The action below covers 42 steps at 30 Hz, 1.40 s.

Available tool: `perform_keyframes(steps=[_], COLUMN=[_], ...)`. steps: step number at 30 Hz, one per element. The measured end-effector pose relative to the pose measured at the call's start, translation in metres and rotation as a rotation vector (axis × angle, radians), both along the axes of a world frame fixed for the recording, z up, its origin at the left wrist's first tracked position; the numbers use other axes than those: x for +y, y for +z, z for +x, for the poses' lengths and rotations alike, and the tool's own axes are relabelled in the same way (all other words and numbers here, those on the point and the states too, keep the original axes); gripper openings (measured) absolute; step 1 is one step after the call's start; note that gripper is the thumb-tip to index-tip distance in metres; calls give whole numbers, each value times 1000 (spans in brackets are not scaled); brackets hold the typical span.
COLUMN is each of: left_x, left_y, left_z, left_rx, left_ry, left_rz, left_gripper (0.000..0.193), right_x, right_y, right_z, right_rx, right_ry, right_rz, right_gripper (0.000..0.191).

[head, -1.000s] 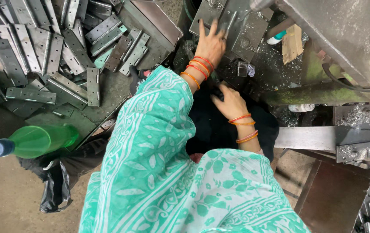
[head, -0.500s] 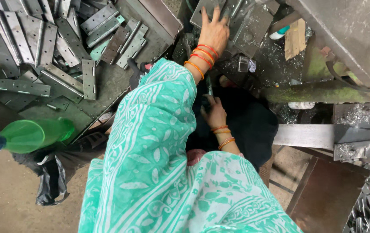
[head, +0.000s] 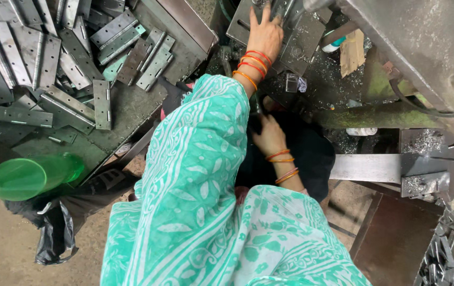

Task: The person repeatedly picks up metal brackets from a pile, places them into a press machine, and operates the lever to process them. The person then removes the processed brackets and places them back into the pile.

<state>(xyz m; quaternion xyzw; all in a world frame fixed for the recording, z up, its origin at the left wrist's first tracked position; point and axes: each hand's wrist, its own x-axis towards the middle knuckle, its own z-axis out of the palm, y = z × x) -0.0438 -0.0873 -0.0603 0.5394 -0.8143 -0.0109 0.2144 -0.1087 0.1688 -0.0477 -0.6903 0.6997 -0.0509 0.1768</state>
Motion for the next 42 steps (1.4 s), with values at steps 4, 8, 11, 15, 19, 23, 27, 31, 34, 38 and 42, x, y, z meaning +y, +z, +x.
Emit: perform_keyframes(steps=[4, 8, 11, 15, 19, 23, 27, 31, 34, 38, 42], left_x=[6, 23, 35, 32, 11, 2, 5, 21, 36, 62, 69], left_y=[-5, -7, -6, -2, 3, 2, 0, 7, 31, 63, 57], left_z=[3, 16, 23, 22, 13, 6, 6, 13, 34, 88, 179], left_rx=[-77, -69, -92, -180, -139, -103, -65, -38, 16, 362, 549], left_ry=[-50, -77, -37, -57, 10, 9, 3, -7, -1, 47, 209], left_rz=[33, 38, -21, 155, 144, 137, 105, 38, 1, -113, 181], left_gripper=[32, 34, 43, 41, 44, 44, 44, 40, 35, 35, 34], right_x=[33, 37, 22, -3, -17, -1, 32, 41, 41, 32, 22], right_y=[-36, -37, -17, 18, 30, 2, -36, -45, -39, 6, 63], right_z=[13, 8, 3, -10, -17, 0, 16, 13, 9, 12, 19], right_rx=[-237, -220, -197, -107, -88, -24, -334, -249, -241, -97, -151], right_ry=[-67, -107, -17, 64, 72, 14, -35, -78, -16, 52, 51], right_rz=[-124, -5, -6, -41, -36, -37, -206, -88, -88, -127, -169], right_gripper=[50, 50, 52, 47, 46, 54, 51, 53, 55, 56, 42])
